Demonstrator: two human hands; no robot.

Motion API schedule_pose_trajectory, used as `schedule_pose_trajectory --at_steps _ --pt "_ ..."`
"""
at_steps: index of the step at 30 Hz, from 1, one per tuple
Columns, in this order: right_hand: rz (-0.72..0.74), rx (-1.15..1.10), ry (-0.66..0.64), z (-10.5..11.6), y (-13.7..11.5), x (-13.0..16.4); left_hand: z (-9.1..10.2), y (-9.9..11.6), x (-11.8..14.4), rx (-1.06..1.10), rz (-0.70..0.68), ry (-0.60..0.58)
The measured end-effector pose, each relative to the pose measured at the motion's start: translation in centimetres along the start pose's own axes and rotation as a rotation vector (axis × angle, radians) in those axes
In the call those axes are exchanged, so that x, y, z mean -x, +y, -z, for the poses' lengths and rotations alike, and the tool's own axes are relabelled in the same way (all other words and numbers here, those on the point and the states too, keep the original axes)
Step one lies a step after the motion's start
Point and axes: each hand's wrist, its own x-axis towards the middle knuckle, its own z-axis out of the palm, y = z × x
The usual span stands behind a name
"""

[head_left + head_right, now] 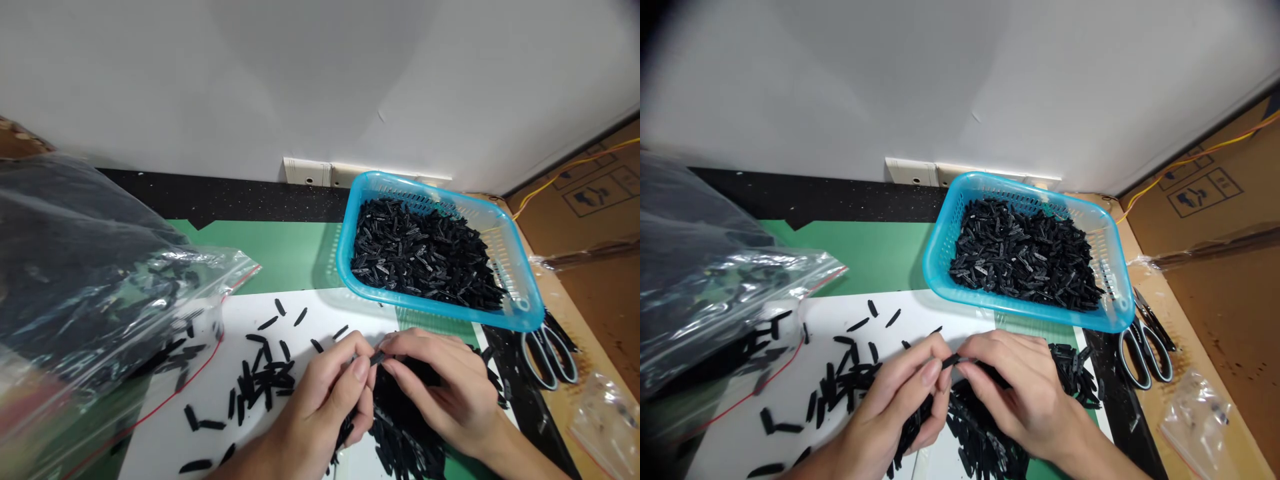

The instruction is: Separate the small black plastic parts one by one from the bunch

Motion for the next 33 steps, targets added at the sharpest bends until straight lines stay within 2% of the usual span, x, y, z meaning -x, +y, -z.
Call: schedule_pose_trajectory --at_steps 5,8,11,15,20,28,33 --pt "0.08 0.021 0.058 -0.2 0.2 0.4 -0.1 -0.1 0.0 -0.004 0.003 -0.002" --pt "0.169 0.118 0.182 -0.3 0.3 0.5 -0.1 -0.1 0.0 0.045 0.033 0.028" --pt "0.171 0.181 0.274 -0.1 0.3 0.1 0.0 0.2 0.0 0.067 0.038 0.017" --pt "0.128 0.142 0.242 -0.1 0.3 -0.1 -0.1 0.6 0.3 0.027 0.086 0.027" --pt "0.242 0.152 0.169 -0.9 0.5 0.5 -0.4 0.2 0.4 0.059 0.079 0.084" --pt "0.187 0.17 0.178 -0.9 0.3 0.5 0.1 -0.2 0.0 0.03 0.026 -0.003" --pt "0.211 0.184 0.156 -0.7 0.3 0.4 -0.1 -0.5 -0.1 0.009 0.004 0.01"
